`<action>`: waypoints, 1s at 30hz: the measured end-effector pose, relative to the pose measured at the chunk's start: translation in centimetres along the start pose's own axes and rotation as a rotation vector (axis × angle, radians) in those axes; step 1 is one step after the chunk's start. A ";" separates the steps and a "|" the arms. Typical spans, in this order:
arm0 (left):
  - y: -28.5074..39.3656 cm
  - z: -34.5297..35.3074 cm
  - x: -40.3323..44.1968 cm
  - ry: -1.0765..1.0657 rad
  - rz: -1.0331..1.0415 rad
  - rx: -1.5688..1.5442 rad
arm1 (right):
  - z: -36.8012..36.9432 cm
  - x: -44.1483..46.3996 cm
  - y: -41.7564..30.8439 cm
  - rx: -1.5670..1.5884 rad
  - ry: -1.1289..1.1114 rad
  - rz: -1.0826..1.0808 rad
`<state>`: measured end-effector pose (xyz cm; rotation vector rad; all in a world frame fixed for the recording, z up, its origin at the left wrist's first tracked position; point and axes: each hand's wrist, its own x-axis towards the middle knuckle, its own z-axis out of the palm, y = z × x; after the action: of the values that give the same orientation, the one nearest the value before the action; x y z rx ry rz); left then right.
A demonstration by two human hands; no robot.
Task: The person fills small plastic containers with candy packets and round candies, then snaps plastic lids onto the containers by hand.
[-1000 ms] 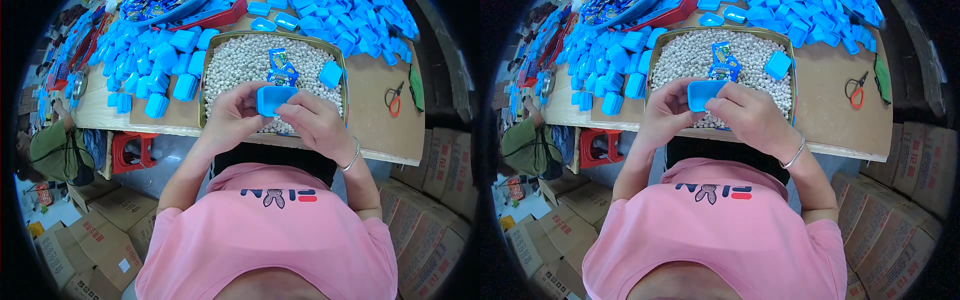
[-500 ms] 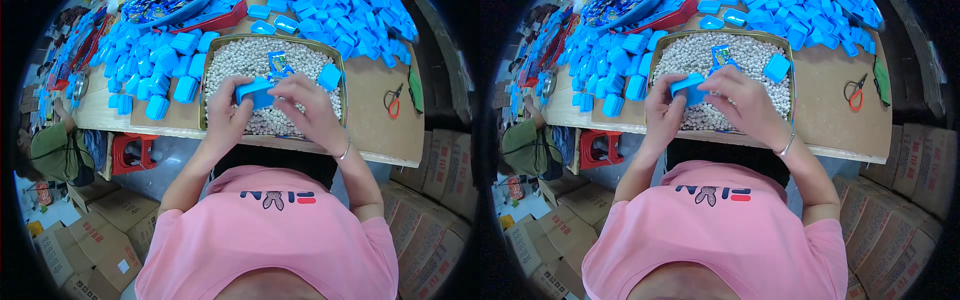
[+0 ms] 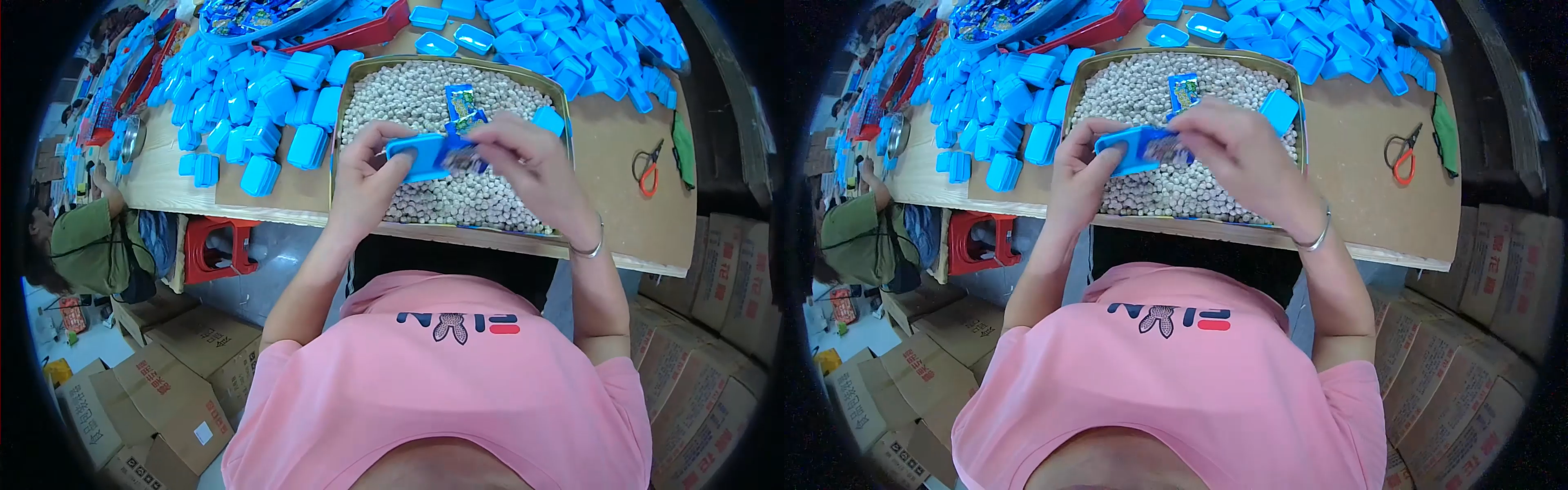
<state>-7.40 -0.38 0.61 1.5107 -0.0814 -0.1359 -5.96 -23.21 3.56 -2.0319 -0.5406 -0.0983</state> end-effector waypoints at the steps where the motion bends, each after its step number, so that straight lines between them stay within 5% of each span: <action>1: 0.0 0.2 0.1 -0.025 -0.050 -0.081 | 0.2 0.0 -0.6 -0.026 -0.010 -0.002; 10: -0.2 0.0 -0.2 -0.113 -0.071 -0.176 | 1.4 1.1 -4.0 -0.081 -0.053 0.114; 16: 0.0 0.2 0.1 -0.022 -0.129 -0.234 | 1.6 4.3 1.3 -0.047 0.031 0.073; 18: 0.4 0.1 0.3 0.031 -0.237 -0.336 | 1.9 5.3 3.2 -0.793 -0.020 0.309; 24: -0.9 -0.2 0.2 0.006 -0.110 -0.109 | 3.6 5.3 4.8 -0.776 0.151 -0.073; 28: -0.5 -0.3 0.2 0.072 -0.150 -0.132 | 0.9 4.9 1.6 -0.321 0.246 -0.134; 30: -1.0 -0.4 0.3 0.042 -0.087 -0.112 | -0.4 4.5 -0.1 0.005 0.039 -0.059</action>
<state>-7.12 -0.12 -0.43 1.4048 0.0256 -0.1754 -1.94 -21.99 5.10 -2.0052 -0.5754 -0.1716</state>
